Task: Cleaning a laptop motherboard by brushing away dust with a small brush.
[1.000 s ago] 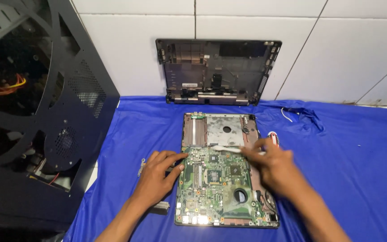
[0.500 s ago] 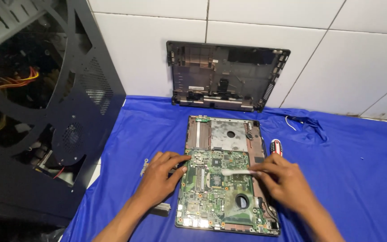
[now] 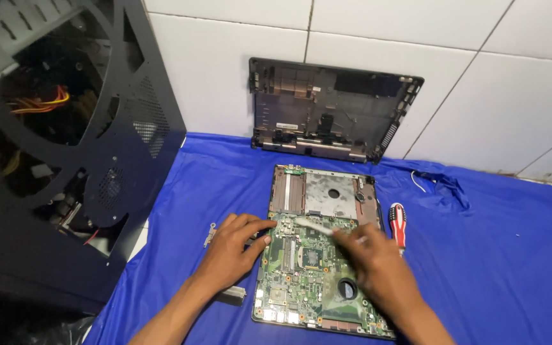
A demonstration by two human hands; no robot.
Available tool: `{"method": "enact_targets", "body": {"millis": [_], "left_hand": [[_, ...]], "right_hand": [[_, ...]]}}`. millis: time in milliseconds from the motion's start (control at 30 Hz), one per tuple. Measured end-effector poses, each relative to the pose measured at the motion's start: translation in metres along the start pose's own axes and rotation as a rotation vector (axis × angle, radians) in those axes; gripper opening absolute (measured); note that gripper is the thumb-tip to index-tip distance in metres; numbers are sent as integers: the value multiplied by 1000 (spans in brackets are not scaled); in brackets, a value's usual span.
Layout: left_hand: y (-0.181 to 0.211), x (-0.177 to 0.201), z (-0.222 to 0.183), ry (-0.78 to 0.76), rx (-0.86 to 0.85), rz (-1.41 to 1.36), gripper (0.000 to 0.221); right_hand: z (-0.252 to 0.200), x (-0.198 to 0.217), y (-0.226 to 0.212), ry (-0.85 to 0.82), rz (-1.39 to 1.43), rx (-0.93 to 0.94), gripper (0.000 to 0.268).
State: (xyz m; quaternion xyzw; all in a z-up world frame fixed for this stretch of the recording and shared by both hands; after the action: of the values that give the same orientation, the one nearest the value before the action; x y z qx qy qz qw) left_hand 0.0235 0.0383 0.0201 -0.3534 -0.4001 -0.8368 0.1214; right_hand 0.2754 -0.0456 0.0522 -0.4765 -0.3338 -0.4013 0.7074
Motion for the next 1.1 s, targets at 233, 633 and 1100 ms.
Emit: {"method": "enact_targets", "body": {"millis": [233,633,1100], "left_hand": [[2,0,-1,-18,31,-23,33],[0,3,-3,-61,30,-30,37],[-7,-4,-5,-65,10,2,38]], "right_hand": [[-21,-23,-44,-158,-292,-18,48],[-15,-68,-75,-287,-504,54,39],[-3,-58,-78,-244,-317,-210,32]]}}
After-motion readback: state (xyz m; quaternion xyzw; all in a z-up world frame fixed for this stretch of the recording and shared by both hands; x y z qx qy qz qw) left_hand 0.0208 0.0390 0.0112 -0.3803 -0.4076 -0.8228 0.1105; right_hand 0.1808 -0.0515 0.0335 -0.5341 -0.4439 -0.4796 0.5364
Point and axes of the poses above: each hand's wrist, its own z-axis towards the middle knuckle, its own x-axis out of the back of the hand, y = z × x, the point moved 5 cm from there along z, towards the middle knuckle, and after that the axes turned 2 degrees about z, right-handed, at the moved point
